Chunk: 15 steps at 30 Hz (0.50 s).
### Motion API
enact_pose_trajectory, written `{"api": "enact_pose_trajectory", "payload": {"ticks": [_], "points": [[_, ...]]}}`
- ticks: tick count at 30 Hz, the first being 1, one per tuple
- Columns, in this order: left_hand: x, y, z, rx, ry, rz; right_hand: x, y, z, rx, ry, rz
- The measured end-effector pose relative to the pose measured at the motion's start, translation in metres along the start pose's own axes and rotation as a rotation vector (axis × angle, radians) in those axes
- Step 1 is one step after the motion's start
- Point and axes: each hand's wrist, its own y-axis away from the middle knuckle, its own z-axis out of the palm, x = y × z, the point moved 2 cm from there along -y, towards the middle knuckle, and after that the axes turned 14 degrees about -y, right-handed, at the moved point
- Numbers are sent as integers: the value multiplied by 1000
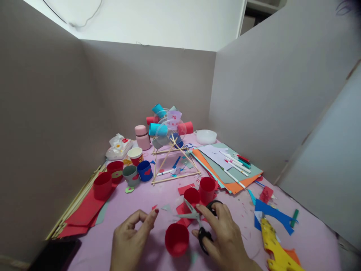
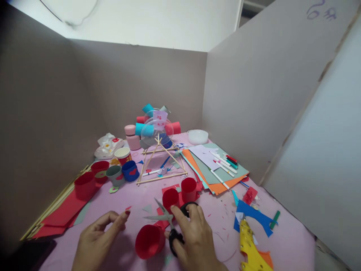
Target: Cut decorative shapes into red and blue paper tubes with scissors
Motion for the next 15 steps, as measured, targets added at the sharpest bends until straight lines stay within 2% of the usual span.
{"api": "enact_pose_trajectory", "payload": {"ticks": [5,9,11,13,15], "points": [[2,-6,5,-71,-51,117,3,-4,2,69,-320,248],[16,4,13,-308,-170,216,0,-8,5,50,-532,417],[20,9,14,-370,-168,243,-1,-8,6,41,-614,485],[20,11,13,-374,-90,245,-1,-6,9,31,-690,541],[17,12,10,-293,-14,237,-1,-3,13,34,-779,570]]}}
